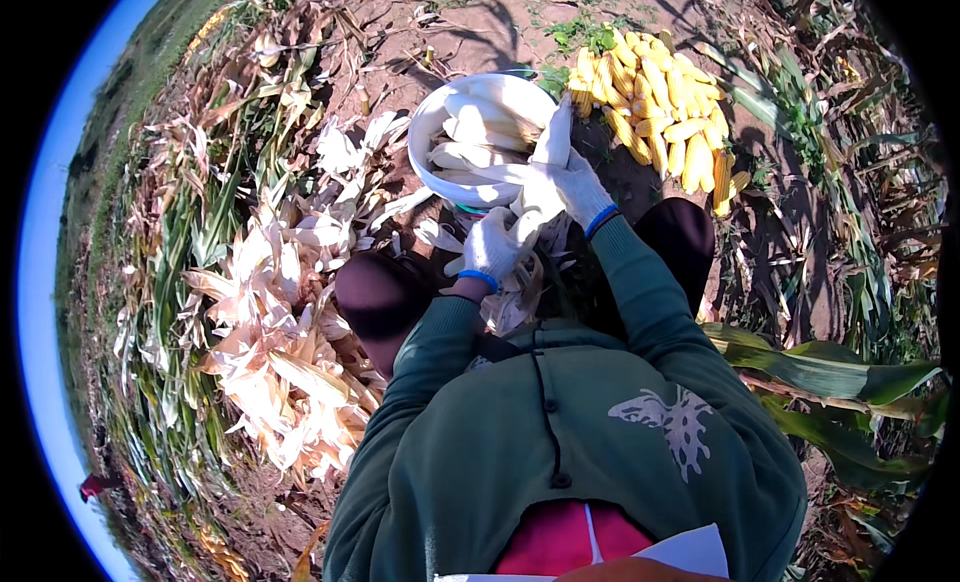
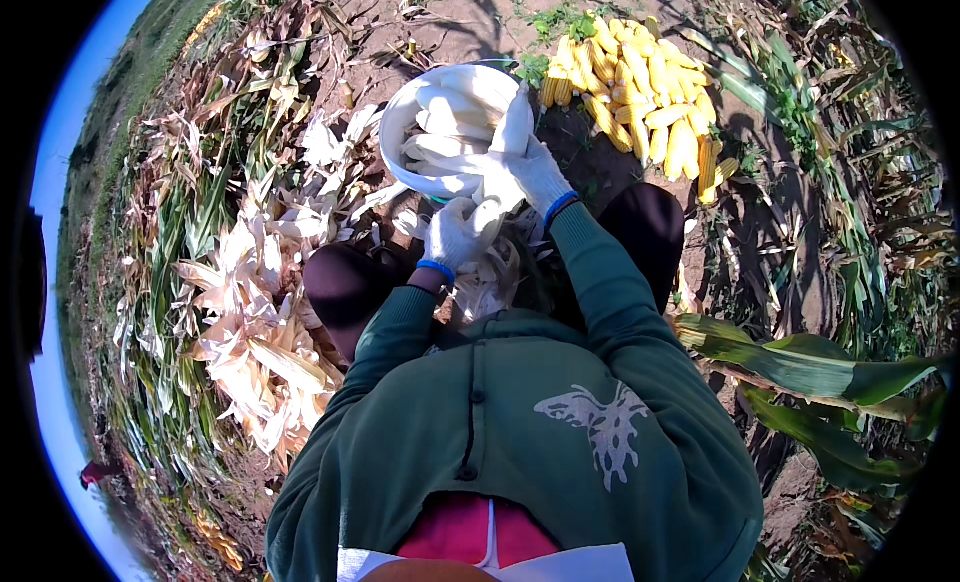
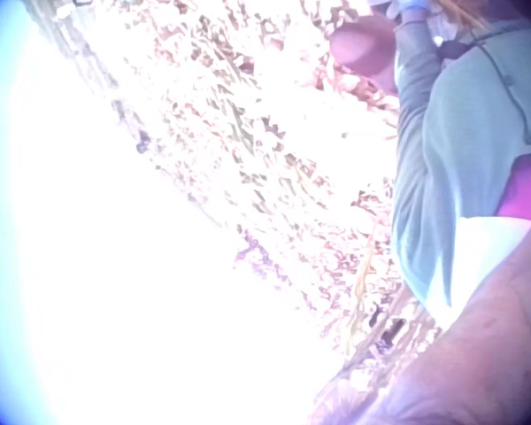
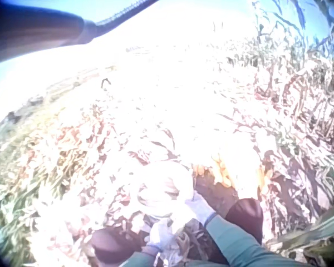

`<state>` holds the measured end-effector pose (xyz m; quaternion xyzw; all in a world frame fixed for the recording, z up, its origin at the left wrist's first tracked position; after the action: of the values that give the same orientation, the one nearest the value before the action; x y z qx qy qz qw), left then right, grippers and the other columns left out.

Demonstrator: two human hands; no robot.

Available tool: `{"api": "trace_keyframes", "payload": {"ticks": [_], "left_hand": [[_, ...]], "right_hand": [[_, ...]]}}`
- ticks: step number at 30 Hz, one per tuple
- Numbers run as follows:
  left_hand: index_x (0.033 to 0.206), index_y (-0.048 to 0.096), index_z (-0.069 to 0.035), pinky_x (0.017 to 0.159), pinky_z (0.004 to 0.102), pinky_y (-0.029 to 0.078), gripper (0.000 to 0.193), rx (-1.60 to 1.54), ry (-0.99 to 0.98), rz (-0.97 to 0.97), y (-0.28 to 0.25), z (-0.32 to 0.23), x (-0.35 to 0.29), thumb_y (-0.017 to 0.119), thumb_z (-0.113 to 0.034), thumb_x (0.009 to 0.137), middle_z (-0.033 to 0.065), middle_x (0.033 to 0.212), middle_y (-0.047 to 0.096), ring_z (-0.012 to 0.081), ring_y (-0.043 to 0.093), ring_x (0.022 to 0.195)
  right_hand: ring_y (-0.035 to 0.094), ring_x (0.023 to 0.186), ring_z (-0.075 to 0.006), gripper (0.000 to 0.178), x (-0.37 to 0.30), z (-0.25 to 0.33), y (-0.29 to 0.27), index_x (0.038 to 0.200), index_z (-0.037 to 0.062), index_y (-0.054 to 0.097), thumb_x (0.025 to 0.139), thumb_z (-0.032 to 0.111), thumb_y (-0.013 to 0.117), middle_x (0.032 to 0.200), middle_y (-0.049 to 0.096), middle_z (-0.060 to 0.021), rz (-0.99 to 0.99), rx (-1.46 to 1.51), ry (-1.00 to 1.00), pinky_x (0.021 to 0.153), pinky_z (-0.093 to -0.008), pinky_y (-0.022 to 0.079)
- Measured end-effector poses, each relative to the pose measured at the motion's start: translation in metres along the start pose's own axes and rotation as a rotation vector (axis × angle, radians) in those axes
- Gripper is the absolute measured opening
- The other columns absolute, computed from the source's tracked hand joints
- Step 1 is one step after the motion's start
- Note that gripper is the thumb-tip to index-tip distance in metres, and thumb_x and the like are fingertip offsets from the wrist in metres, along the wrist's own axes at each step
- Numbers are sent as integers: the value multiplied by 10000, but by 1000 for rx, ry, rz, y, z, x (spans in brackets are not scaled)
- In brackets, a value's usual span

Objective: The person sits in a cornfield and shucks corn cobs by hand, removing the husks and placing the cleaned cobs into a white bucket. The person discards the husks to the side and continues processing multiple cobs.

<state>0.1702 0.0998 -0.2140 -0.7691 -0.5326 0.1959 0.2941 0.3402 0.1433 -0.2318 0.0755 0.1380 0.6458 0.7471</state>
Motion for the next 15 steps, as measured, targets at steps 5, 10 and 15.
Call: {"api": "trace_keyframes", "payload": {"ticks": [5,10,15], "left_hand": [[1166,563,22,794,363,518,575,-282,17,-352,-66,-15,0,757,-366,788,196,1022,659,279,654,933],[1444,223,47,930,332,466,871,-444,-171,-192,-40,13,21,709,-352,842,252,1286,514,274,561,1130],[1364,419,9,839,332,495,622,-344,-56,-84,-34,15,29,634,-304,871,161,1019,670,225,647,937]], "right_hand": [[584,976,-133,489,2,0,2,1275,13,493,821,5,677,1082,620,-49,31,-109,-59,849,-266,491],[606,936,-133,490,-10,1,18,1238,28,511,802,45,732,1040,629,-29,96,-190,-71,842,-288,502],[588,977,-140,544,-18,11,33,1269,13,484,788,38,736,1074,620,-47,176,-135,-44,870,-276,487]]}}
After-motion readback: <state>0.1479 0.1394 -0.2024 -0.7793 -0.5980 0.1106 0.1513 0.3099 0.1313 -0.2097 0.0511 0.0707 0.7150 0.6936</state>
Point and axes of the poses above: each hand's wrist, its own x-axis towards the middle knuckle, its own y-axis out of the palm, z = x × y, the point moved 10 cm from there along x, towards the middle knuckle
